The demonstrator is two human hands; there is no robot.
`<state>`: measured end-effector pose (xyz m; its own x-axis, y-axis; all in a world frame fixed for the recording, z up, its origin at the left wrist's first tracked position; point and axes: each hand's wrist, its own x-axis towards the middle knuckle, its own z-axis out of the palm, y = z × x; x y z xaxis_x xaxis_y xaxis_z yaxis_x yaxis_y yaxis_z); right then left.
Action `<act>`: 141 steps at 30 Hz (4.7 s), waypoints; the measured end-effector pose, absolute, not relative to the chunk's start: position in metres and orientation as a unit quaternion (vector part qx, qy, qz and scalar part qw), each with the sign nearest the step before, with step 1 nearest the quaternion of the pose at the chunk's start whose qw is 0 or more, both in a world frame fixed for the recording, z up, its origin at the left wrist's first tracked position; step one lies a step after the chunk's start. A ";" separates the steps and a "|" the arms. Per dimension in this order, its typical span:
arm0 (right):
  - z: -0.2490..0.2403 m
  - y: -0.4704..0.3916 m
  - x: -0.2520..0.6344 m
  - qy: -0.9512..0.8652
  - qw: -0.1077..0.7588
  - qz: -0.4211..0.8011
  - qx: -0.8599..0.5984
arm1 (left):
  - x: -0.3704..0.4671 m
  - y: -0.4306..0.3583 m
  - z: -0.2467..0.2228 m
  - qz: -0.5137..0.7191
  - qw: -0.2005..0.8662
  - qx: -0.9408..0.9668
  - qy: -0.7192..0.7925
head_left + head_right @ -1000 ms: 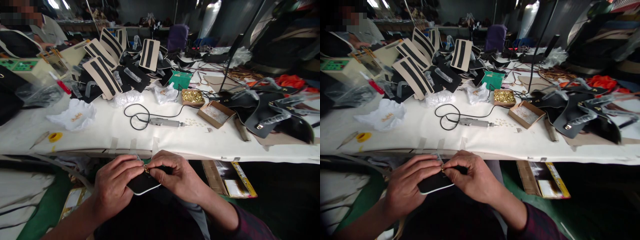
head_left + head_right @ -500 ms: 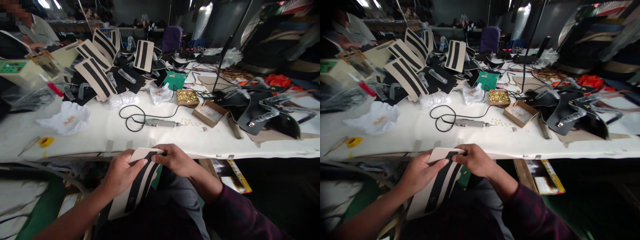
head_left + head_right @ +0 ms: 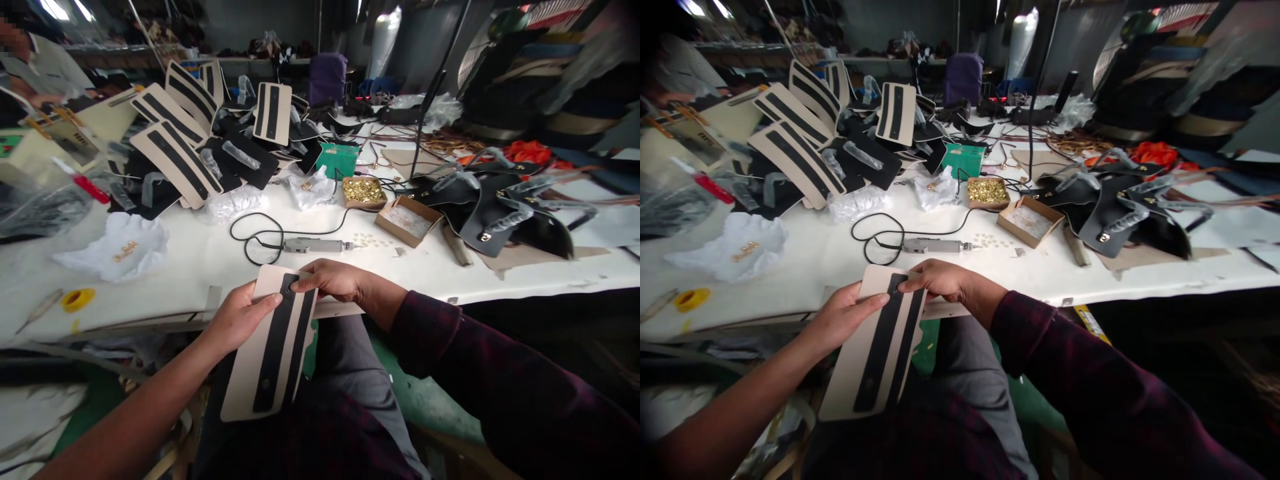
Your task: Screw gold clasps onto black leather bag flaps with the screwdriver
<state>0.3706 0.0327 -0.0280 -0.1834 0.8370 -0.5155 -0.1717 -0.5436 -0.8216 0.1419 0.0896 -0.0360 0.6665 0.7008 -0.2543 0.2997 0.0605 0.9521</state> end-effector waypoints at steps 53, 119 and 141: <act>-0.056 0.060 0.344 -0.450 0.169 0.426 -0.767 | 0.146 0.107 -0.111 0.282 0.210 0.891 0.286; -0.058 -0.035 0.349 -0.542 0.426 0.312 -0.653 | 0.146 0.104 -0.110 0.287 0.212 0.886 0.297; -0.072 0.022 0.330 -0.636 0.313 0.270 -0.651 | 0.144 0.102 -0.112 0.293 0.223 0.878 0.306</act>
